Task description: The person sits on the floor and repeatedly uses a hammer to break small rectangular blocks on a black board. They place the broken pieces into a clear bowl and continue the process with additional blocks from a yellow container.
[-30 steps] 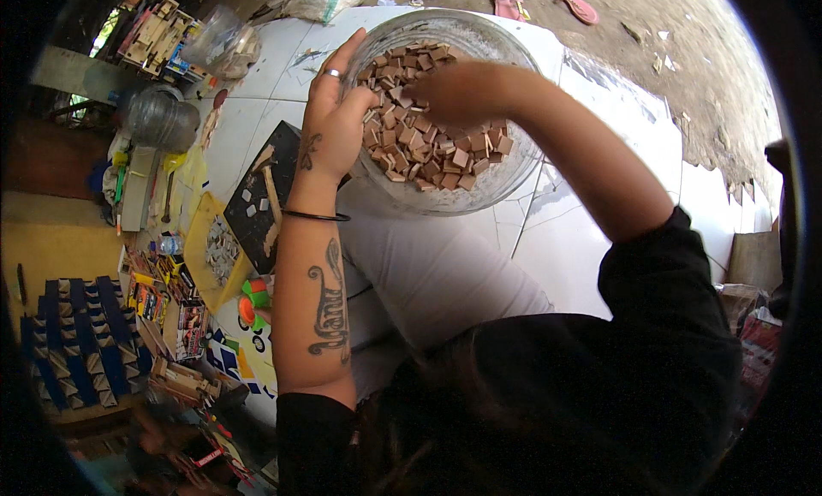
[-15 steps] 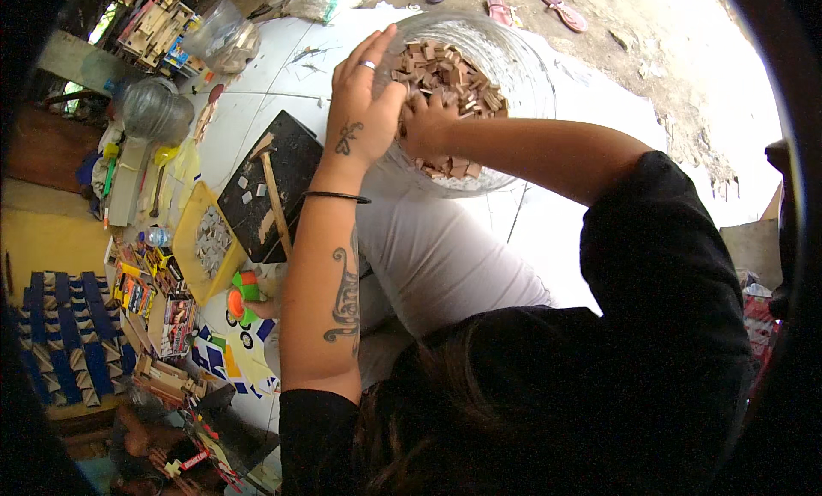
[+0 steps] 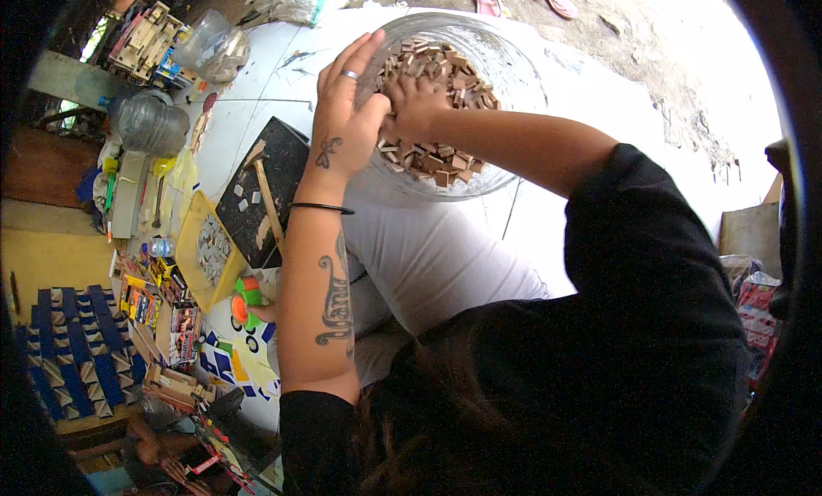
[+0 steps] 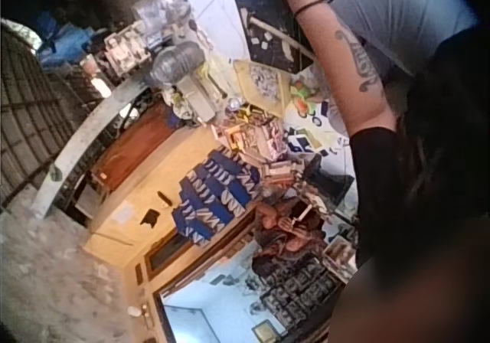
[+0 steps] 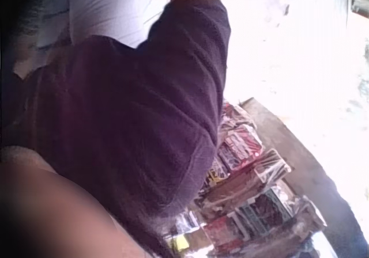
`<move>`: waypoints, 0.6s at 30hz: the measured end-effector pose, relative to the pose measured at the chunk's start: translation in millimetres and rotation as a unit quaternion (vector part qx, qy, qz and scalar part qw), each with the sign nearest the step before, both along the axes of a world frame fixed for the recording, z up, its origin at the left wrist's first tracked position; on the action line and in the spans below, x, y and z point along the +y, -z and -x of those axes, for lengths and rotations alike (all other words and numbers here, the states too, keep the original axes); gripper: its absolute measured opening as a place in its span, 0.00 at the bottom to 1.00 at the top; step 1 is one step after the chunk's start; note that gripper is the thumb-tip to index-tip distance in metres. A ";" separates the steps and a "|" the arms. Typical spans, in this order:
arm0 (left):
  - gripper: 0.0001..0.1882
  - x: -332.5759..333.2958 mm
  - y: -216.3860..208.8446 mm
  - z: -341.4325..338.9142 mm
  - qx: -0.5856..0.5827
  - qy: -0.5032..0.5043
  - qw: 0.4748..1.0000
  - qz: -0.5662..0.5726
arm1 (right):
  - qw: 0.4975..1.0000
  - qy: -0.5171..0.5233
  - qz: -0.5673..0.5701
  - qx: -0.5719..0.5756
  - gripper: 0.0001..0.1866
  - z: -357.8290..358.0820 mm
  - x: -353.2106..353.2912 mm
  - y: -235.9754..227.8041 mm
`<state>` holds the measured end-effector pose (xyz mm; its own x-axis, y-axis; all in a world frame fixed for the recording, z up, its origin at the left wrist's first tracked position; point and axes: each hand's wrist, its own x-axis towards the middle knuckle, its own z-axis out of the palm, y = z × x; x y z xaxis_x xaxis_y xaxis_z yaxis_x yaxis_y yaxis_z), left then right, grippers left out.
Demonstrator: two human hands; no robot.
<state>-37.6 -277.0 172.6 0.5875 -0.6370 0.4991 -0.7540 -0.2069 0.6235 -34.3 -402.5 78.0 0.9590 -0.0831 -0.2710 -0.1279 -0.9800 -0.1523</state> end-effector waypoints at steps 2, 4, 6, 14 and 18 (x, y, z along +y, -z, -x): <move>0.33 1.7 1.5 -2.0 0.003 0.000 1.000 -0.002 | 0.992 -0.112 -0.013 0.047 0.35 27.7 4.5 -14.8; 0.33 -1.0 2.8 -2.4 0.002 0.003 1.000 0.000 | 0.971 -0.222 0.017 0.089 0.32 52.1 3.4 -31.5; 0.32 -5.6 4.4 -0.3 -0.011 0.008 1.000 0.001 | 0.948 -0.287 0.004 0.133 0.31 65.2 -8.0 -43.7; 0.33 -10.5 -0.9 8.9 -0.018 0.003 1.000 -0.016 | 0.999 -0.027 0.033 0.032 0.38 -35.8 -58.4 -20.9; 0.36 -11.4 -2.7 12.7 -0.045 0.023 0.997 -0.051 | 0.996 0.088 -0.024 -0.020 0.45 -33.5 -25.8 2.0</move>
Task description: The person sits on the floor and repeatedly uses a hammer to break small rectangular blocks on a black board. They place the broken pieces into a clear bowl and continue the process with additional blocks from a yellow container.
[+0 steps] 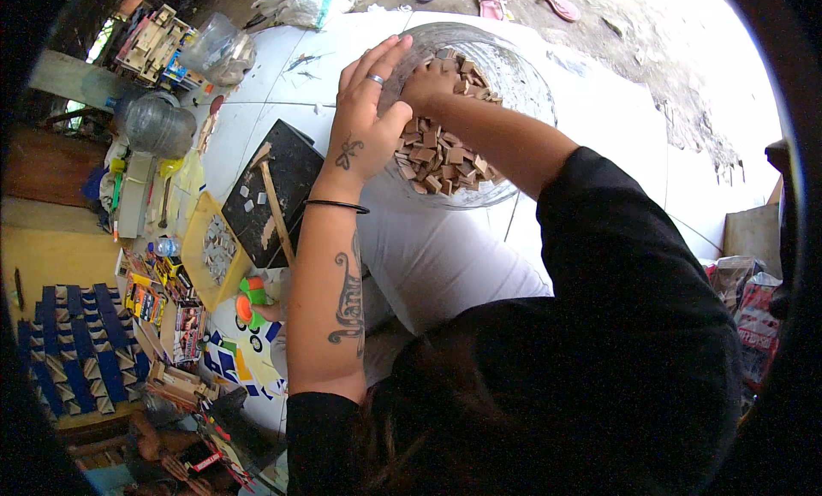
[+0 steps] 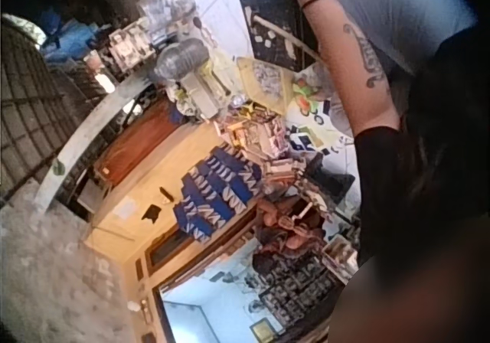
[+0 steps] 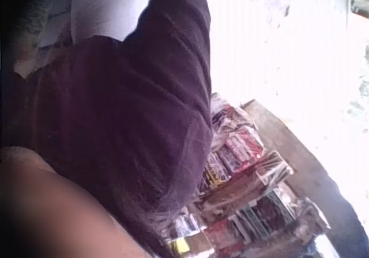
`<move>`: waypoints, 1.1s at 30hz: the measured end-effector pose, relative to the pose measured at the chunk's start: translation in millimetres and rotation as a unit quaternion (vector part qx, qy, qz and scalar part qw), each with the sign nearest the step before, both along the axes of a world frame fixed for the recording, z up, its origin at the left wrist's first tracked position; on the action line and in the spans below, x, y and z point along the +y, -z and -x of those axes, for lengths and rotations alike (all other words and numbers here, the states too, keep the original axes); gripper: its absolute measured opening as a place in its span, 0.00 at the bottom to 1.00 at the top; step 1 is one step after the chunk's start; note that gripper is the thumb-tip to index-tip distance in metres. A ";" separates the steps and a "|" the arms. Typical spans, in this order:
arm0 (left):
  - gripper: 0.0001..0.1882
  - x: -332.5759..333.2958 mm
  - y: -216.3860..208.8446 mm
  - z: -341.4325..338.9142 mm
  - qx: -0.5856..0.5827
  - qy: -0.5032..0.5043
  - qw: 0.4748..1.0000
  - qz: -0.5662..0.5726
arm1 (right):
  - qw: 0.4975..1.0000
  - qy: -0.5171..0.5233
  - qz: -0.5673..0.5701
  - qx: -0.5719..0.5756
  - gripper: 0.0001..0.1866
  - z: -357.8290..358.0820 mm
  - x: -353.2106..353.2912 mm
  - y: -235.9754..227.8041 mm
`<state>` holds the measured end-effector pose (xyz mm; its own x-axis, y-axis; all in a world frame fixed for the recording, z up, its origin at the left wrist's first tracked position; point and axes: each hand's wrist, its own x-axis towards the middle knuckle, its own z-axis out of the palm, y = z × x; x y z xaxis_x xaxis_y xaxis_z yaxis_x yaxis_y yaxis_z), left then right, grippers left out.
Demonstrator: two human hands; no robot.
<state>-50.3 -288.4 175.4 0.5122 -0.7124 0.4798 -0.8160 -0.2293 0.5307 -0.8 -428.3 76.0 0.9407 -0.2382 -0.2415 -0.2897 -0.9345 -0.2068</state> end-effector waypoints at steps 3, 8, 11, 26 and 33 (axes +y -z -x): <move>0.36 1.6 0.9 0.2 0.015 -0.002 1.000 0.010 | 0.991 -0.130 -0.034 -0.001 0.39 14.9 17.0 -1.3; 0.35 -2.5 3.9 0.2 0.004 0.003 1.000 0.030 | 0.988 -0.106 -0.087 -0.067 0.33 -0.5 -24.3 -6.1; 0.35 -2.2 3.5 0.7 -0.007 0.008 1.000 0.015 | 0.995 -0.013 0.052 -0.088 0.36 -15.4 -39.8 11.6; 0.36 7.1 6.8 -4.8 -0.011 0.007 1.000 0.018 | 0.975 0.054 0.000 -0.215 0.42 -41.5 -14.5 34.6; 0.35 13.2 4.5 -8.4 0.006 -0.007 0.999 0.045 | 0.969 -0.230 -0.038 -0.086 0.34 -30.7 5.5 32.1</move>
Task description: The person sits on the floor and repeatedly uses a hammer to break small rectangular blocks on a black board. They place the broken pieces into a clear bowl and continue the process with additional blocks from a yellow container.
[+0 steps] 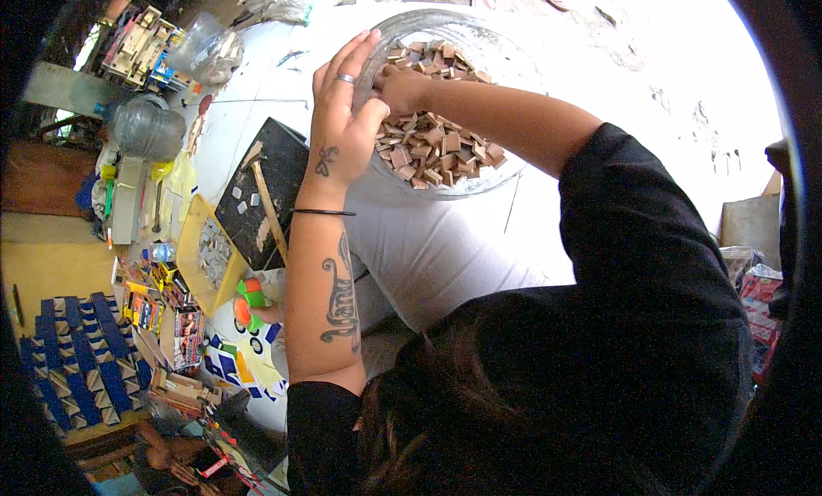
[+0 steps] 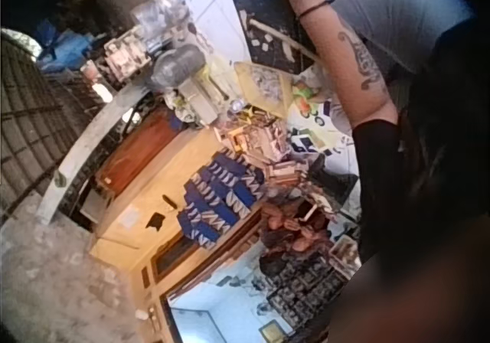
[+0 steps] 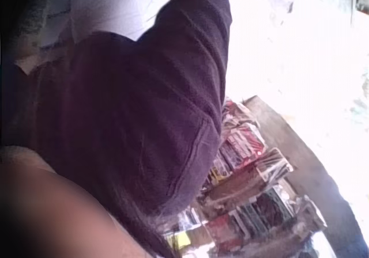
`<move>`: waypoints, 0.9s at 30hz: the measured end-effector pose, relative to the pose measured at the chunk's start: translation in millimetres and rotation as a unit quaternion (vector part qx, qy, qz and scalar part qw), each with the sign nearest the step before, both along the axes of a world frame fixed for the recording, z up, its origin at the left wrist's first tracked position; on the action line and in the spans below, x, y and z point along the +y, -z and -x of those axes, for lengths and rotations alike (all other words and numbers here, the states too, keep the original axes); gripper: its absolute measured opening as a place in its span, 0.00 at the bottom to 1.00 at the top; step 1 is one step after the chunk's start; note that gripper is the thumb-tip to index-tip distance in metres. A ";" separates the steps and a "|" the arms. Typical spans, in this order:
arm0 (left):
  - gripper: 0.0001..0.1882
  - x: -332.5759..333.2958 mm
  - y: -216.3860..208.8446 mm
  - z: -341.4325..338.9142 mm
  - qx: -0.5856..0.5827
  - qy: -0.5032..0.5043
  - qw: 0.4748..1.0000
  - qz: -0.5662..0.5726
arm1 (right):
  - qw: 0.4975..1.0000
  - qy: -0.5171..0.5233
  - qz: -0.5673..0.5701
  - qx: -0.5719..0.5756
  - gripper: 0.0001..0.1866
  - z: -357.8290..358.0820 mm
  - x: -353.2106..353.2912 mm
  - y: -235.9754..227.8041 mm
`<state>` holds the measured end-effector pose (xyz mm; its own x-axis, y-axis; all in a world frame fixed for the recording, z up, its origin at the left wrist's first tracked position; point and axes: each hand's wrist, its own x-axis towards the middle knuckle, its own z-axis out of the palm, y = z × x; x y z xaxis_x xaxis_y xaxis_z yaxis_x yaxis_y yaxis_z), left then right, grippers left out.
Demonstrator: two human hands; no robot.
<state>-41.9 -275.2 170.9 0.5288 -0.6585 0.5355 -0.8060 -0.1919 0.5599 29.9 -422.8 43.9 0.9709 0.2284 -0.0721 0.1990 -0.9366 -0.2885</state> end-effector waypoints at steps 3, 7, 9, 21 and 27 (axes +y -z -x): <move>0.35 -1.5 4.3 1.5 0.003 -0.010 1.000 0.011 | 0.990 -0.076 0.027 0.112 0.32 44.4 5.1 -34.9; 0.32 -0.5 6.4 -0.6 0.027 -0.005 0.999 0.025 | 0.988 -0.075 0.110 0.075 0.28 124.8 5.9 -74.4; 0.31 0.5 8.1 -1.7 0.043 -0.012 0.999 0.027 | 0.982 -0.107 0.154 0.015 0.25 153.4 -1.8 -85.3; 0.35 -2.1 6.4 -0.4 0.045 -0.001 0.999 0.010 | 0.990 0.024 0.132 0.036 0.15 15.2 -7.8 -53.1; 0.34 -7.0 6.3 0.1 0.019 0.015 0.999 0.021 | 0.996 -0.036 0.054 0.067 0.16 5.2 -34.2 -39.5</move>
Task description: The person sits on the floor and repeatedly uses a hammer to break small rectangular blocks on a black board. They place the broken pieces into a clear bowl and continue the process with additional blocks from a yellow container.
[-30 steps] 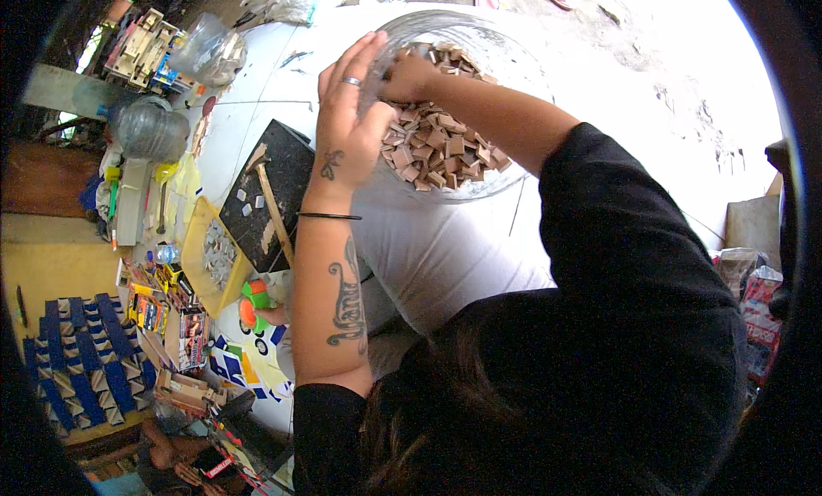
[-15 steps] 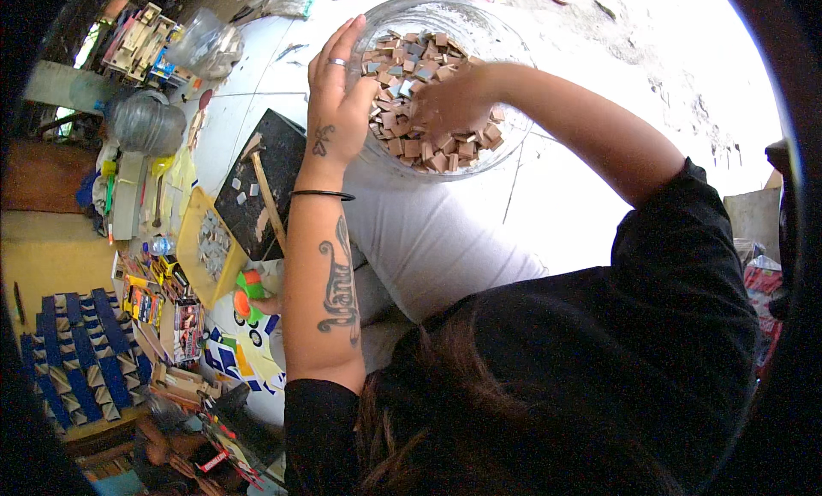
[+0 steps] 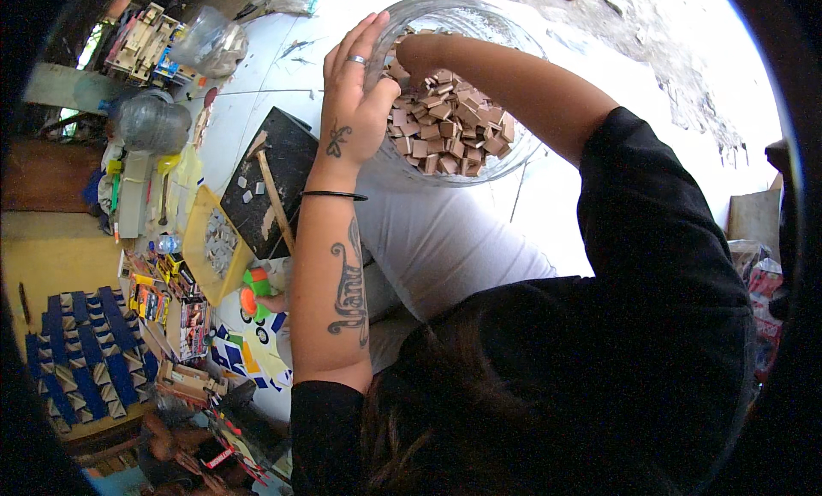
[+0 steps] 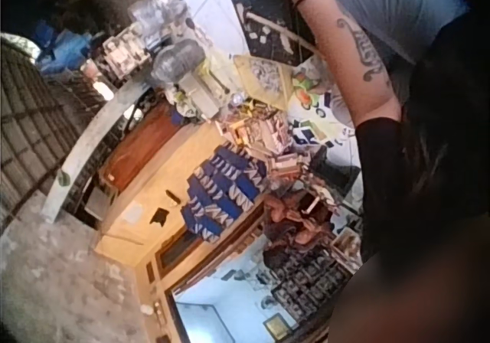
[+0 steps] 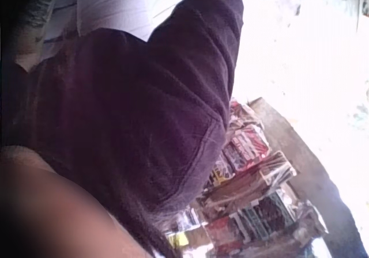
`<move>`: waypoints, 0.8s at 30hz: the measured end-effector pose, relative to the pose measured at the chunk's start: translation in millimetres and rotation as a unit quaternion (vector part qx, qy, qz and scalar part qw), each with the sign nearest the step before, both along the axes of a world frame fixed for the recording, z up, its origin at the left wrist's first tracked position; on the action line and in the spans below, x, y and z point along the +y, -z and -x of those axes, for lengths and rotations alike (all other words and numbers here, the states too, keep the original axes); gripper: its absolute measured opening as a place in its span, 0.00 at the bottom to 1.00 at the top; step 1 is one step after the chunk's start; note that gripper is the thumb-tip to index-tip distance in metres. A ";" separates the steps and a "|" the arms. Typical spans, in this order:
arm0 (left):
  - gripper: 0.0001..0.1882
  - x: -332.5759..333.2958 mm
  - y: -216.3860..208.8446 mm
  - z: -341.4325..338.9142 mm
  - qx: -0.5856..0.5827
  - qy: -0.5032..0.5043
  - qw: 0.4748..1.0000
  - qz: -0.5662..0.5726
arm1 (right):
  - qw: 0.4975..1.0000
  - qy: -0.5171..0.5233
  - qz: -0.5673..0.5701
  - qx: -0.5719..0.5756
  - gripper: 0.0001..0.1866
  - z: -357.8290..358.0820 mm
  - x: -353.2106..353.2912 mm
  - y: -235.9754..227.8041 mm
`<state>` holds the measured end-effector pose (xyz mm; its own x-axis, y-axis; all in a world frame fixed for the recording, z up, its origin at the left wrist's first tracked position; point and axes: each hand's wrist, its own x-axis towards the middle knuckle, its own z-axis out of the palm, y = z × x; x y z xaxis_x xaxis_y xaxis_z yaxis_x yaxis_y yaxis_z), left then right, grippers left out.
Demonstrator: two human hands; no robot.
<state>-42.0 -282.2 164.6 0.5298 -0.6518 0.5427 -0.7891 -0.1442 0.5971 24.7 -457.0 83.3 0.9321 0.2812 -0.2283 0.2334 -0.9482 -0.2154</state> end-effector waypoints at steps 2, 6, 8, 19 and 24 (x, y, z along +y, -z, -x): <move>0.33 -1.4 1.4 -0.1 -0.006 0.004 1.000 0.000 | 0.996 0.038 -0.080 0.014 0.17 -5.1 -14.1 -0.7; 0.33 -1.2 1.3 -1.0 -0.013 0.004 1.000 0.002 | 0.966 0.113 -0.232 0.033 0.17 -13.9 -31.6 -0.5; 0.33 0.0 1.4 0.0 -0.004 0.000 1.000 0.008 | 0.961 0.122 -0.247 0.027 0.18 -15.9 -31.9 1.1; 0.33 -4.2 1.1 1.2 -0.010 0.011 1.000 -0.002 | 0.999 -0.033 0.026 0.031 0.20 13.1 4.5 1.9; 0.34 -4.4 -0.4 4.6 -0.010 0.011 1.000 -0.013 | 0.997 -0.027 0.024 0.066 0.21 11.1 0.2 1.1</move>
<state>-46.6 -286.6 165.0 0.5047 -0.6767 0.5361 -0.8037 -0.1416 0.5779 13.6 -456.9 82.2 0.8771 0.3156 -0.3619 0.2567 -0.9451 -0.2021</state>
